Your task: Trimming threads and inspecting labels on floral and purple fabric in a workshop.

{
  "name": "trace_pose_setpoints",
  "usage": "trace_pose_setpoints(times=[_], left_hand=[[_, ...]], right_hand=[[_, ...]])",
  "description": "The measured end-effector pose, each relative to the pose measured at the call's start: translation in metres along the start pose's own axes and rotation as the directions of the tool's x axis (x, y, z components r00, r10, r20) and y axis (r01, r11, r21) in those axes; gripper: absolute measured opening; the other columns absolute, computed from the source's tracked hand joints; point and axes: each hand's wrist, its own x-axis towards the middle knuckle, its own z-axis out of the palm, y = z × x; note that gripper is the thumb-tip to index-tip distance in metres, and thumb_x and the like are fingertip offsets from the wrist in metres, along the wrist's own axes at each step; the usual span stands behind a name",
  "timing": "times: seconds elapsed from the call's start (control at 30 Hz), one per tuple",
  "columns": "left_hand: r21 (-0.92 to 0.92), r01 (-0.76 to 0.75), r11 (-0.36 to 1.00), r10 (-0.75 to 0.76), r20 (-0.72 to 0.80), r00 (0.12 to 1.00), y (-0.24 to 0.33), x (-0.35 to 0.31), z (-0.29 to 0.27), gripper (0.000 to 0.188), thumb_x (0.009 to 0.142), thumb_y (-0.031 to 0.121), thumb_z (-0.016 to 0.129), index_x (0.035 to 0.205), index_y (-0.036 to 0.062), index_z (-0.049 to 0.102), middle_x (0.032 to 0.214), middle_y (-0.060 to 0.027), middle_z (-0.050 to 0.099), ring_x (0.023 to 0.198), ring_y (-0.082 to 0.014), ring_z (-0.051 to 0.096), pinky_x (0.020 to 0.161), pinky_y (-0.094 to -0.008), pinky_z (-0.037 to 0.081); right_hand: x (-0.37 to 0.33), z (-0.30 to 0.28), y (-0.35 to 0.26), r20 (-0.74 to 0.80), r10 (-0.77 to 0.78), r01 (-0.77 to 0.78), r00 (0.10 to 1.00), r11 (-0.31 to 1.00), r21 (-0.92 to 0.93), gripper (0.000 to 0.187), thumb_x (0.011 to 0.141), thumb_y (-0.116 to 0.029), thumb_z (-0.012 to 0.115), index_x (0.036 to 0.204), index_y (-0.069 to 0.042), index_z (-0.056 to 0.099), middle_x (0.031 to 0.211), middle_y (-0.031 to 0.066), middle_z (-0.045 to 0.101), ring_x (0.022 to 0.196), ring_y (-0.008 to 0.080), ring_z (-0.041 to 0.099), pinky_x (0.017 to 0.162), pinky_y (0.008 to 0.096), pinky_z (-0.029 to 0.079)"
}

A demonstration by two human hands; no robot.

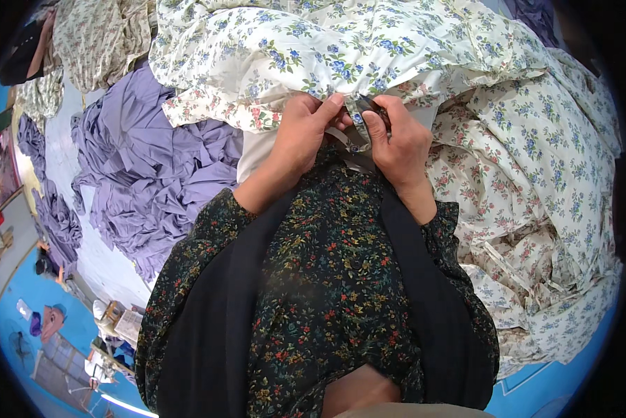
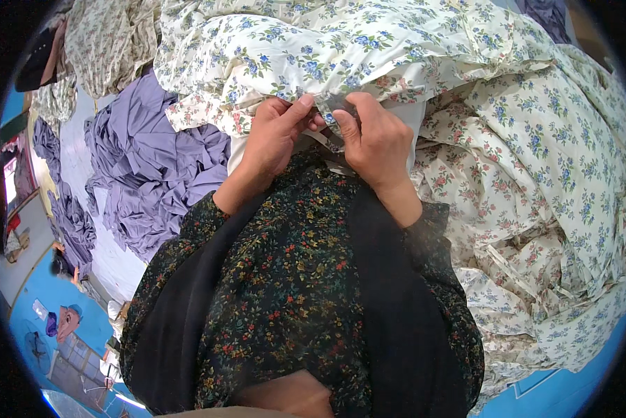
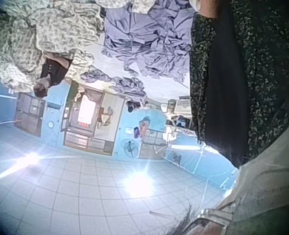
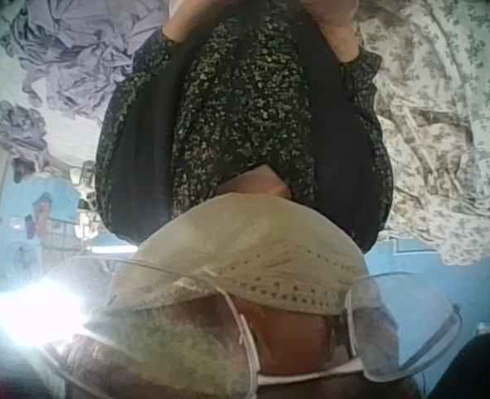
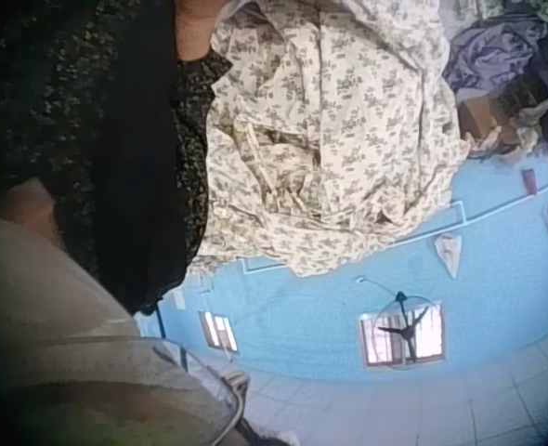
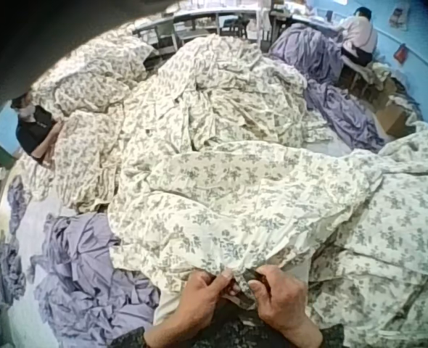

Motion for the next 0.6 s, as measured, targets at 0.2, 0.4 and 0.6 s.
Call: trace_pose_setpoints(times=[0.2, 0.4, 0.6], left_hand=[[-0.185, 0.068, 0.98, -0.047, 0.115, 0.992, 0.005, -0.001, -0.003, 0.028, 0.097, 0.019, 0.056, 0.083, -0.0054, 0.06, 0.078, -0.0111, 0.065, 0.069, -0.0149, 0.059, 0.065, -0.0263, 0.047], [-0.19, 0.114, 0.975, -0.077, 0.19, 0.979, 0.003, 0.0, -0.007, 0.023, 0.095, 0.017, 0.058, 0.088, -0.0041, 0.063, 0.077, -0.0079, 0.063, 0.068, -0.0127, 0.056, 0.063, -0.0235, 0.043], [-0.286, 0.301, 0.91, -0.185, 0.369, 0.911, -0.008, 0.005, -0.001, 0.017, 0.092, 0.019, 0.062, 0.088, 0.0033, 0.065, 0.076, -0.0007, 0.061, 0.063, -0.0076, 0.053, 0.055, -0.0203, 0.039]], right_hand=[[0.0, 0.002, 0.002, -0.042, -0.116, 0.115, 0.992, 0.993, -0.025, 0.021, 0.09, -0.027, 0.065, 0.095, -0.006, 0.062, 0.072, 0.0075, 0.065, 0.063, 0.0246, 0.065, 0.056, 0.0344, 0.047], [-0.007, -0.008, 0.001, 0.625, 0.338, -0.708, 0.704, 0.261, 0.656, 0.015, 0.089, -0.015, 0.067, 0.096, -0.002, 0.065, 0.071, -0.0053, 0.059, 0.056, 0.0011, 0.044, 0.05, 0.0173, 0.032], [-0.014, -0.012, 0.007, 0.771, 0.278, -0.757, 0.574, -0.179, 0.628, 0.019, 0.09, -0.017, 0.065, 0.101, -0.002, 0.063, 0.069, -0.0053, 0.056, 0.052, 0.0014, 0.039, 0.048, 0.0176, 0.028]])
